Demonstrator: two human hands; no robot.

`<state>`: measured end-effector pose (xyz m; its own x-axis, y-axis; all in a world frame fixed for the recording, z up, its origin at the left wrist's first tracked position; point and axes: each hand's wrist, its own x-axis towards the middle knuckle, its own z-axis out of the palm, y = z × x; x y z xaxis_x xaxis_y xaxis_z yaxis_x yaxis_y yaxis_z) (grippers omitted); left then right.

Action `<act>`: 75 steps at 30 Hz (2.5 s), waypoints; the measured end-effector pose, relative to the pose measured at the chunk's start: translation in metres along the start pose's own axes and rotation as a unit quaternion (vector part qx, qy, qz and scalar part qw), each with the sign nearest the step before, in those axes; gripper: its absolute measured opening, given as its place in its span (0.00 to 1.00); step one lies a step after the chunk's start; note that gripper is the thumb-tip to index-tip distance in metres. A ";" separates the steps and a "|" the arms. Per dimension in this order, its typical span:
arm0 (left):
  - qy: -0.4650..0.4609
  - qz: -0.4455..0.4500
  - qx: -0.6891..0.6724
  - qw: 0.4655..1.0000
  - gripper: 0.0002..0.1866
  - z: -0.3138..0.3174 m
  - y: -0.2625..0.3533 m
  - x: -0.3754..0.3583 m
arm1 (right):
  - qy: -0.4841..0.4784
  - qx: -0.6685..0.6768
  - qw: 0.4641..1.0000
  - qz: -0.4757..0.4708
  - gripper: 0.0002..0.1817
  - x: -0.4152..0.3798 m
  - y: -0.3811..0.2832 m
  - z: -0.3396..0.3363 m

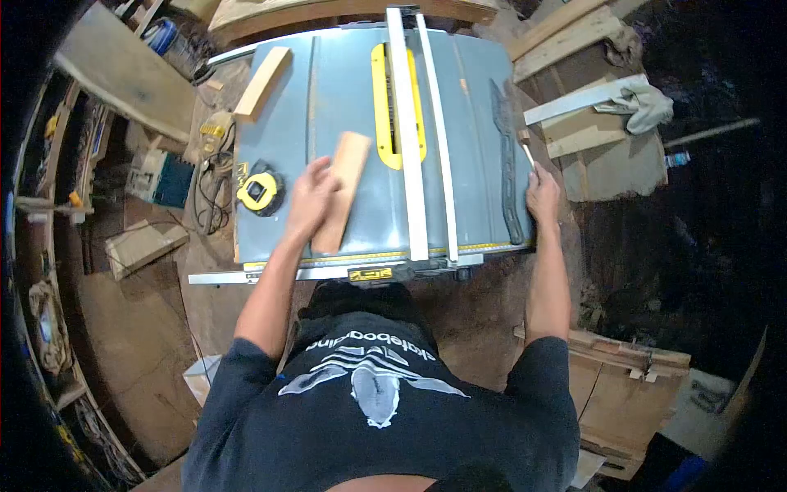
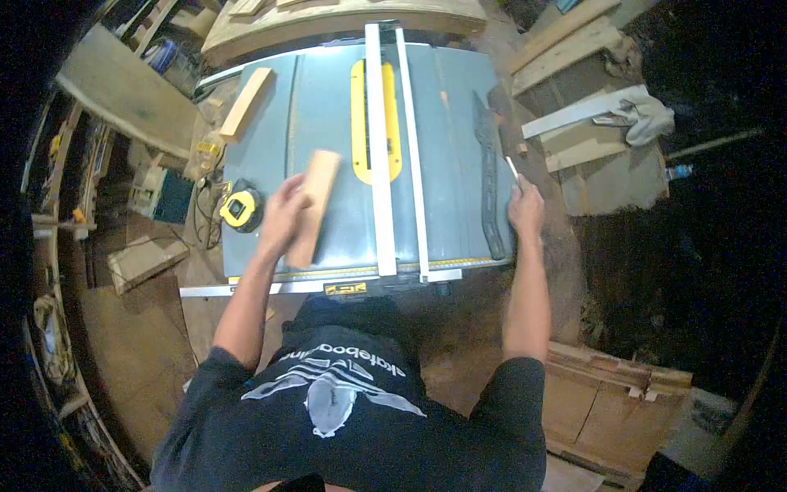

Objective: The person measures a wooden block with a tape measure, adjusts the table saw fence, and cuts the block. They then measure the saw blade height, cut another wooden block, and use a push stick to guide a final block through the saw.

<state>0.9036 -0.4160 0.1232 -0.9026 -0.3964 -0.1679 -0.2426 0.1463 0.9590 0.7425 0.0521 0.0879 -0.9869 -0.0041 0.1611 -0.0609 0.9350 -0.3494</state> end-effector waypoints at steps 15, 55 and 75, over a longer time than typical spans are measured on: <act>-0.023 0.049 0.147 0.988 0.34 -0.010 0.073 -0.041 | 0.143 0.190 0.969 0.072 0.24 -0.071 -0.021 -0.049; -0.120 0.135 0.183 0.966 0.40 0.069 0.053 0.134 | 0.138 0.449 0.850 0.240 0.14 -0.193 -0.143 0.009; -0.024 0.104 0.195 0.975 0.40 0.031 0.030 0.119 | 0.174 0.730 0.532 0.391 0.22 -0.182 0.055 0.141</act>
<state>0.7774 -0.4307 0.1250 -0.9597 -0.2809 0.0018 -0.1610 0.5554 0.8158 0.8975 0.0539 -0.0904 -0.7231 0.4883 -0.4887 0.0465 -0.6714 -0.7397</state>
